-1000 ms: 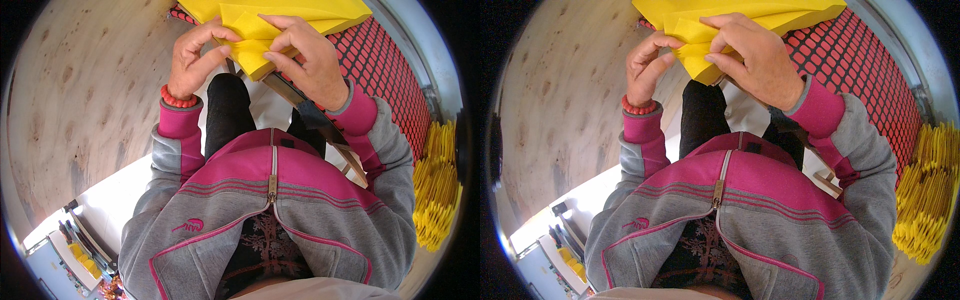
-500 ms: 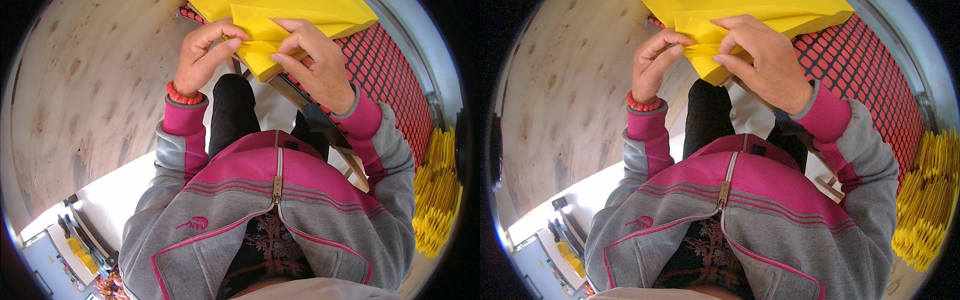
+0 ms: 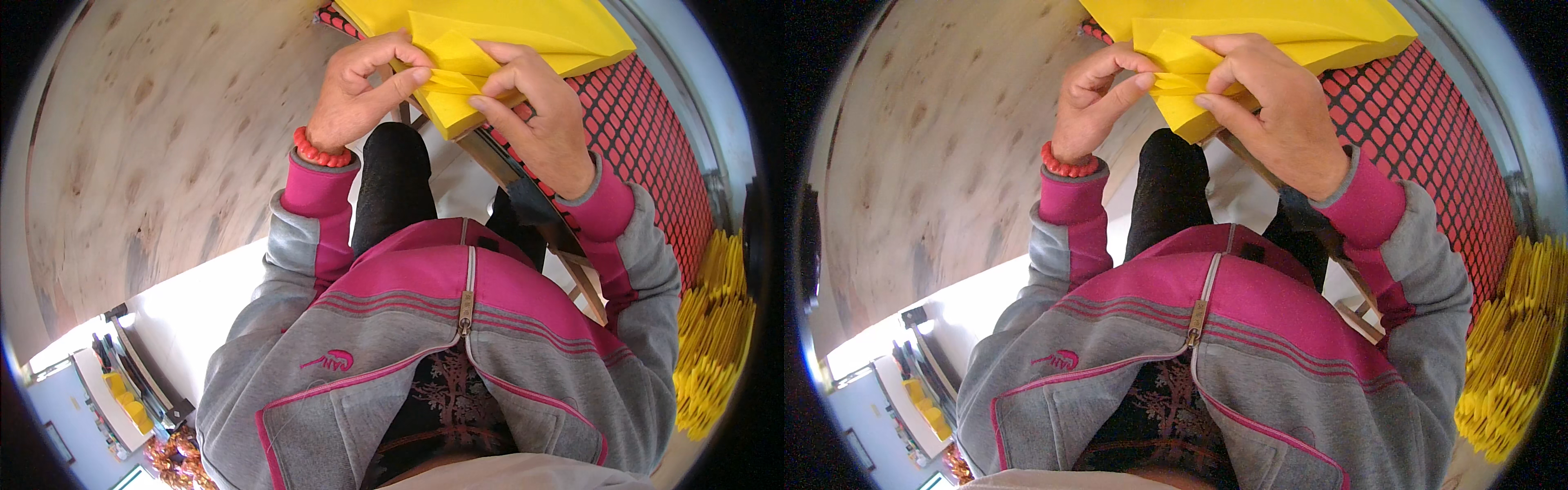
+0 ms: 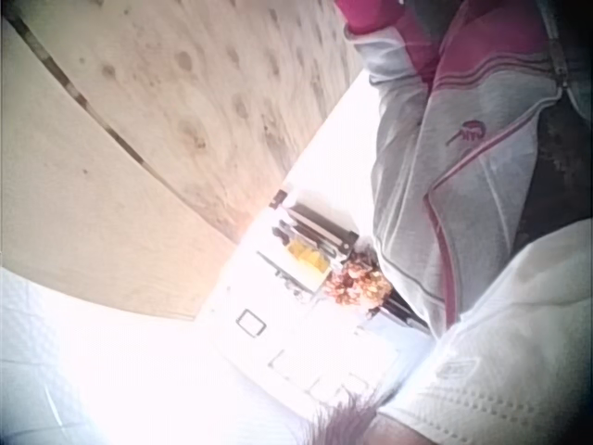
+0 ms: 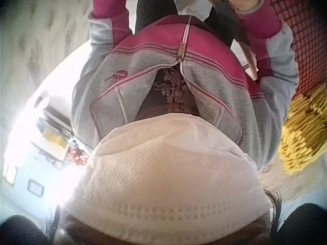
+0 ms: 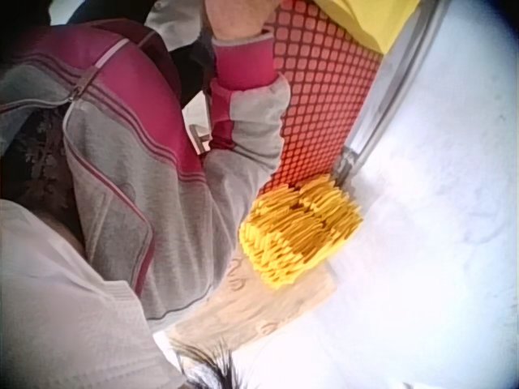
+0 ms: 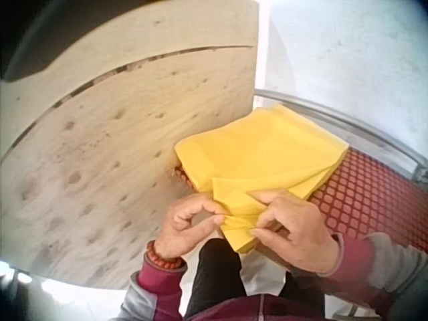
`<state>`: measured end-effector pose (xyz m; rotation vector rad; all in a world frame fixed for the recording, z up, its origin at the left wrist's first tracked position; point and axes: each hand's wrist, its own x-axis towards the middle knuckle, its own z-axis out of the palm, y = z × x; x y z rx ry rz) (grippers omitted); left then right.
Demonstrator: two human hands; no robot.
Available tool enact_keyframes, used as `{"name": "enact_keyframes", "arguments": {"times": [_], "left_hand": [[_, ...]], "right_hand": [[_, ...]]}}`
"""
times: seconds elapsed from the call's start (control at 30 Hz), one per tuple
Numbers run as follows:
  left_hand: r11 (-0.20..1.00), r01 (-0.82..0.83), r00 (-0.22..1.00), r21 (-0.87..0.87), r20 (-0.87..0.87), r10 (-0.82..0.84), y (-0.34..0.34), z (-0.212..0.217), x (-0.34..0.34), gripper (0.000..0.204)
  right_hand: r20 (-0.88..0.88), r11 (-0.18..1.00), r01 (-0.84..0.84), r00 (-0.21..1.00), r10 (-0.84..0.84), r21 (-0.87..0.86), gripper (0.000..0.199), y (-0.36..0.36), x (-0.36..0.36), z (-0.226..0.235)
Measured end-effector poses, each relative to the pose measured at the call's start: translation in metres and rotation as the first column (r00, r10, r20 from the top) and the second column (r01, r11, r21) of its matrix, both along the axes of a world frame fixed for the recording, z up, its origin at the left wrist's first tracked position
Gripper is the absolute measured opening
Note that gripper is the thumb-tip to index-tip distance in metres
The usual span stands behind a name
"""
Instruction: The person folds yellow paper sheets in half on a patterned table, then stacks the folded sheets. The person repeats the folding process with additional sheets and adds them to the stack.
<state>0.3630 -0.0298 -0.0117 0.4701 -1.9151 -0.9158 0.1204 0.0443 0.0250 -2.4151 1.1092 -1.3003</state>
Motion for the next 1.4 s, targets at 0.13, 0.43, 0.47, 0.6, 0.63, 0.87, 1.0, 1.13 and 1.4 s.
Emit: {"name": "enact_keyframes", "arguments": {"times": [0.13,0.43,0.47,0.6,0.63,0.87,1.0,1.13,1.4], "left_hand": [[1.0,0.001,0.999,0.011,-0.045,0.0,0.002,0.001,-0.004,0.008],[0.996,-0.006,0.998,0.09,-0.057,0.012,0.007,0.002,-0.006,0.011],[0.998,-0.012,0.999,0.068,-0.05,0.016,0.006,0.002,-0.006,0.011],[0.999,-0.02,0.998,0.047,-0.052,0.022,0.005,0.001,-0.006,0.011],[0.998,-0.022,0.998,0.06,-0.055,0.025,0.005,0.001,-0.006,0.011],[0.998,-0.057,0.998,0.038,-0.007,0.058,0.006,0.004,-0.005,0.011],[0.997,-0.037,0.999,0.066,-0.035,0.04,0.009,0.006,-0.005,0.009],[0.994,-0.052,0.998,-0.096,-0.027,0.05,0.009,0.007,-0.007,0.012],[0.99,-0.125,0.991,-0.061,-0.045,0.122,0.014,0.01,-0.014,0.013]], "right_hand": [[-0.005,1.0,0.0,1.0,0.0,-0.014,0.018,0.0,-0.001,-0.001],[0.04,1.0,-0.022,0.999,0.023,-0.012,0.025,0.0,0.0,0.003],[0.053,1.0,-0.025,0.998,0.025,-0.003,0.026,0.0,0.0,0.003],[0.085,1.0,-0.022,0.996,0.024,-0.017,0.026,-0.001,0.004,0.004],[0.092,1.0,-0.014,0.996,0.017,-0.024,0.024,-0.001,0.006,0.003],[0.088,0.999,0.008,0.996,-0.005,-0.04,0.015,-0.004,0.01,0.0],[0.107,1.0,0.017,0.994,-0.014,-0.023,0.015,-0.004,0.011,-0.002],[0.107,0.999,0.039,0.994,-0.036,-0.027,0.015,-0.003,0.011,-0.003],[0.121,0.977,0.067,0.992,-0.043,-0.201,0.016,-0.007,0.004,0.018]]}}
